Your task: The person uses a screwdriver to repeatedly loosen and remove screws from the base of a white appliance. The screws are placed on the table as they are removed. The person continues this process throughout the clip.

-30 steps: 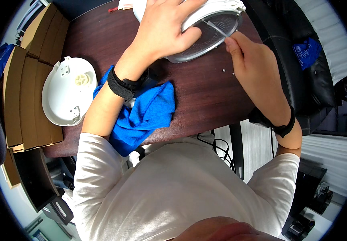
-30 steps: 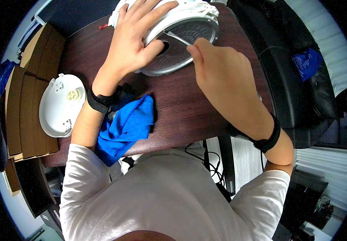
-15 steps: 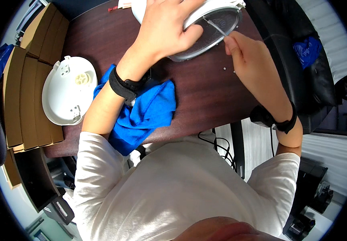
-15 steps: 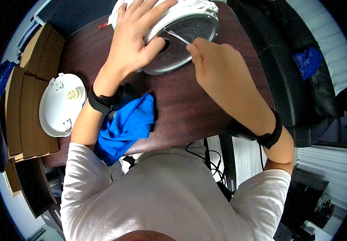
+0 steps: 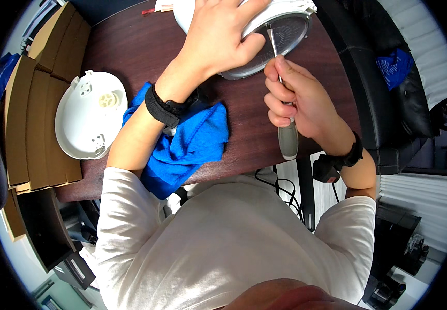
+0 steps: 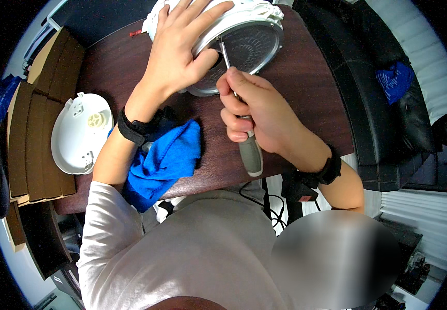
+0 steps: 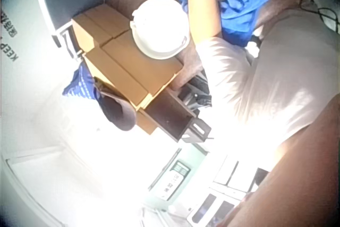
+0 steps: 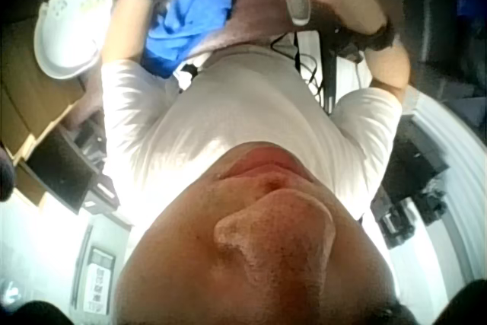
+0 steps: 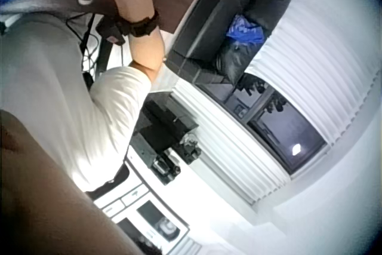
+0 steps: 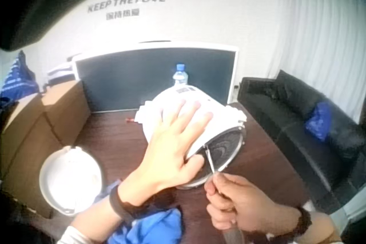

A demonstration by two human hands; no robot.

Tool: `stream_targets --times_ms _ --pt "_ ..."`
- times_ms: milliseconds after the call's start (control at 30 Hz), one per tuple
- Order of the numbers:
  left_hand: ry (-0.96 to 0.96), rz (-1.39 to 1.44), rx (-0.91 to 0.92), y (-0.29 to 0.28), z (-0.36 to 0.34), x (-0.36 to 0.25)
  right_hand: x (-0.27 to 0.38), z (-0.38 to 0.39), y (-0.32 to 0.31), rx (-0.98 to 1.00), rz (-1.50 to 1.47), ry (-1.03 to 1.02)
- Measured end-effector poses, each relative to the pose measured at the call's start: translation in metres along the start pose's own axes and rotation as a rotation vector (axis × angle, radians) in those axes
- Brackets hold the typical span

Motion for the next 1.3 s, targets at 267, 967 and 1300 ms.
stream_targets --times_ms 267,967,1300 --pt "0.025 0.019 0.009 -0.002 -0.002 -0.001 0.024 0.012 -0.03 -0.205 0.551 -0.089" --pt "0.014 0.011 0.017 -0.002 -0.002 0.0 0.095 0.037 0.006 -0.694 2.001 -0.609" --pt "0.01 0.013 0.019 -0.002 -0.003 0.0 0.098 0.039 0.011 -0.68 2.051 -0.617"
Point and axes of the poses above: each hand's wrist, its own z-axis away from the middle knuckle, its own y-axis out of the palm, x = y × z, the point moved 10 cm from there along -z, towards the middle knuckle, and after that the axes turned 11 degrees about z, right-handed, at the moved point
